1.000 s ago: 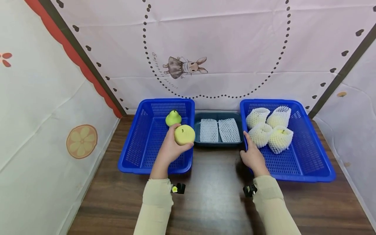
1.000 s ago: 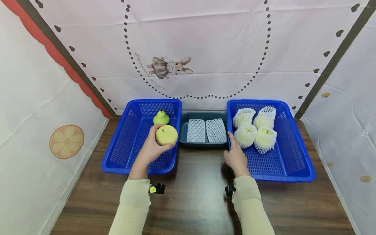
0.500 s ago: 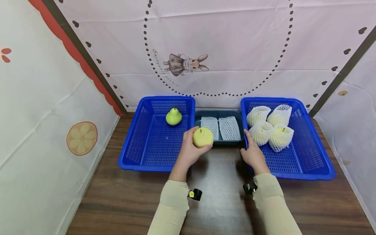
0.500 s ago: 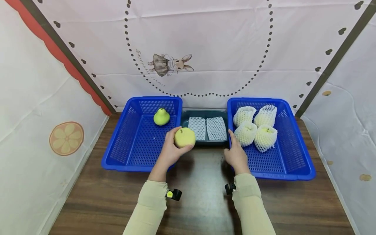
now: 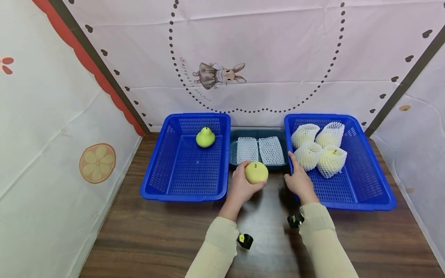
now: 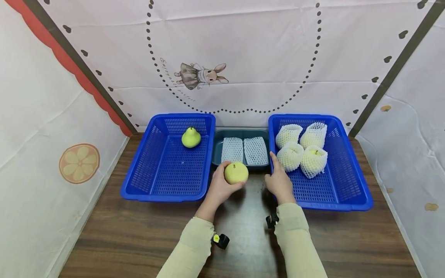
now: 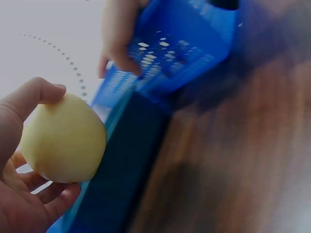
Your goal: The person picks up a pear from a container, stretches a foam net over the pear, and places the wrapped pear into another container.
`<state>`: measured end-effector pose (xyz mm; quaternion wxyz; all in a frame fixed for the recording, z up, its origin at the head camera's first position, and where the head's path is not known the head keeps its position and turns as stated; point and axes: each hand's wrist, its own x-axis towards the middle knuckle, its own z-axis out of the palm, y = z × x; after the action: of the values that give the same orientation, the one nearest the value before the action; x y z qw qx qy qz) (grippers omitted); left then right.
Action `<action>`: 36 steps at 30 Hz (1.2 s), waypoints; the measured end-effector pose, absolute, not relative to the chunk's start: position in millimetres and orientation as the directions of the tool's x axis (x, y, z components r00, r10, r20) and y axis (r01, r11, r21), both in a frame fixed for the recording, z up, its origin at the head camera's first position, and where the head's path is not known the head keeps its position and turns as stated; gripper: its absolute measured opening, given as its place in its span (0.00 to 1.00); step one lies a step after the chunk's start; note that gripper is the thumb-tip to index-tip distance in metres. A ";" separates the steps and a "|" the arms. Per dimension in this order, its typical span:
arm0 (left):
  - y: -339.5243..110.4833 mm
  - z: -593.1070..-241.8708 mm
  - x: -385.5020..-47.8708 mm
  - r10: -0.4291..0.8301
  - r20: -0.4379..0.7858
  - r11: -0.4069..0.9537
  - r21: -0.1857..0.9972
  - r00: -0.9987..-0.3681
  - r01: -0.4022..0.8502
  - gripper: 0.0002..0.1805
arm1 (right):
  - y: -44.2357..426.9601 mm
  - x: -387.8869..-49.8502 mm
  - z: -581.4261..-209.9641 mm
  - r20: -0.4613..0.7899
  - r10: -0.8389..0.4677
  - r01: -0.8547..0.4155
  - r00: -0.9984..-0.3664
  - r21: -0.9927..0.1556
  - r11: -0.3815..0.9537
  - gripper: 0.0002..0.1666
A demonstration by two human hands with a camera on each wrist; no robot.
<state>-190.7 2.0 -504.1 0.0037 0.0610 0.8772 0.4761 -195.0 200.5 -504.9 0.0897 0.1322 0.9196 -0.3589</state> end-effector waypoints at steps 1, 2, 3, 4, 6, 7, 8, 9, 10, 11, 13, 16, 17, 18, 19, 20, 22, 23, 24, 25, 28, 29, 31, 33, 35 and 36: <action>3.4 -508.2 -190.1 0.108 0.041 0.537 0.839 -0.993 0.093 0.42 | 200.6 -195.1 -504.8 -0.260 0.177 0.307 -0.949 -0.638 0.707 0.46; 4.7 -512.4 -189.6 0.107 0.027 0.531 0.843 -0.994 0.080 0.42 | 200.8 -195.0 -504.8 -0.261 0.178 0.308 -0.949 -0.639 0.705 0.46; 5.8 -516.1 -189.0 0.108 0.012 0.525 0.848 -0.994 0.067 0.42 | 200.8 -195.1 -504.4 -0.261 0.176 0.306 -0.949 -0.639 0.705 0.46; 6.8 -519.5 -188.4 0.110 0.002 0.517 0.854 -0.994 0.059 0.42 | 201.1 -195.3 -504.6 -0.261 0.176 0.307 -0.949 -0.640 0.705 0.46; 8.6 -524.9 -187.9 0.116 -0.008 0.500 0.865 -0.993 0.051 0.43 | 201.3 -195.2 -504.5 -0.262 0.175 0.307 -0.949 -0.638 0.706 0.46; 9.4 -527.2 -187.9 0.119 -0.011 0.496 0.867 -0.993 0.050 0.43 | 201.7 -195.3 -504.7 -0.263 0.175 0.307 -0.949 -0.637 0.707 0.46; 10.2 -529.7 -188.2 0.124 -0.017 0.493 0.869 -0.992 0.046 0.43 | 201.8 -195.1 -504.5 -0.262 0.176 0.307 -0.949 -0.637 0.707 0.46; 10.8 -531.8 -188.4 0.128 -0.021 0.491 0.870 -0.992 0.045 0.43 | 201.9 -195.0 -504.4 -0.262 0.175 0.306 -0.949 -0.636 0.708 0.46; 11.4 -533.8 -188.8 0.132 -0.026 0.488 0.872 -0.991 0.042 0.43 | 202.4 -195.0 -504.8 -0.262 0.177 0.308 -0.949 -0.636 0.707 0.46; 11.9 -536.1 -189.4 0.136 -0.033 0.488 0.872 -0.990 0.038 0.43 | 202.3 -194.8 -504.5 -0.262 0.175 0.306 -0.949 -0.637 0.707 0.46; 12.6 -540.9 -190.2 0.141 -0.045 0.488 0.873 -0.989 0.030 0.43 | 202.3 -194.3 -504.2 -0.262 0.173 0.305 -0.950 -0.640 0.705 0.46; 13.5 -549.1 -191.2 0.142 -0.068 0.486 0.874 -0.988 0.010 0.43 | 202.4 -194.2 -504.6 -0.262 0.168 0.302 -0.950 -0.645 0.702 0.46; 13.6 -552.2 -191.4 0.142 -0.075 0.488 0.873 -0.987 0.004 0.43 | 202.2 -193.8 -504.5 -0.261 0.166 0.300 -0.951 -0.647 0.701 0.46; 13.8 -554.8 -191.3 0.142 -0.082 0.485 0.875 -0.986 -0.003 0.44 | 202.2 -193.8 -504.6 -0.260 0.164 0.298 -0.951 -0.648 0.701 0.46; 14.1 -557.4 -191.5 0.142 -0.089 0.484 0.875 -0.986 -0.010 0.44 | 202.3 -193.9 -505.1 -0.258 0.163 0.296 -0.952 -0.648 0.701 0.46; 14.4 -559.6 -191.7 0.142 -0.093 0.484 0.875 -0.986 -0.013 0.44 | 202.2 -193.6 -505.2 -0.257 0.164 0.296 -0.952 -0.649 0.701 0.46; 14.8 -562.9 -192.3 0.150 -0.095 0.490 0.872 -0.984 -0.009 0.44 | 202.0 -193.2 -505.0 -0.259 0.163 0.296 -0.952 -0.650 0.700 0.46; 14.9 -563.6 -193.0 0.162 -0.095 0.494 0.869 -0.982 -0.002 0.45 | 202.1 -193.0 -504.7 -0.257 0.161 0.293 -0.953 -0.649 0.702 0.47; 14.9 -563.8 -193.6 0.174 -0.092 0.500 0.866 -0.980 0.008 0.45 | 202.3 -192.6 -504.2 -0.258 0.159 0.293 -0.953 -0.650 0.702 0.47; 14.9 -564.2 -194.5 0.186 -0.089 0.508 0.861 -0.978 0.018 0.45 | 202.5 -192.2 -503.7 -0.258 0.157 0.291 -0.953 -0.650 0.702 0.47; 14.3 -564.0 -196.7 0.223 -0.082 0.529 0.847 -0.971 0.050 0.46 | 202.8 -191.6 -501.8 -0.260 0.148 0.286 -0.954 -0.651 0.703 0.47; 14.0 -563.9 -197.1 0.230 -0.080 0.534 0.844 -0.970 0.056 0.47 | 202.8 -191.5 -501.5 -0.257 0.146 0.282 -0.955 -0.652 0.704 0.46; 13.6 -563.3 -197.1 0.229 -0.083 0.544 0.837 -0.970 0.057 0.48 | 202.3 -191.7 -501.4 -0.254 0.147 0.282 -0.956 -0.653 0.703 0.46; 12.2 -559.9 -194.5 0.224 -0.097 0.576 0.816 -0.970 0.051 0.51 | 201.6 -191.9 -501.8 -0.254 0.150 0.284 -0.956 -0.652 0.703 0.46; 8.3 -548.2 -188.7 0.228 -0.143 0.631 0.775 -0.963 0.034 0.55 | 200.6 -192.2 -502.1 -0.257 0.150 0.286 -0.955 -0.653 0.701 0.46; 5.3 -538.5 -185.3 0.244 -0.170 0.660 0.750 -0.955 0.035 0.55 | 200.1 -192.5 -502.1 -0.259 0.148 0.286 -0.954 -0.654 0.700 0.46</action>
<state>-185.3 5.3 -538.5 0.1289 0.0772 0.9020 0.4047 -192.5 200.1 -502.1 0.0935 0.1184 0.9173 -0.3685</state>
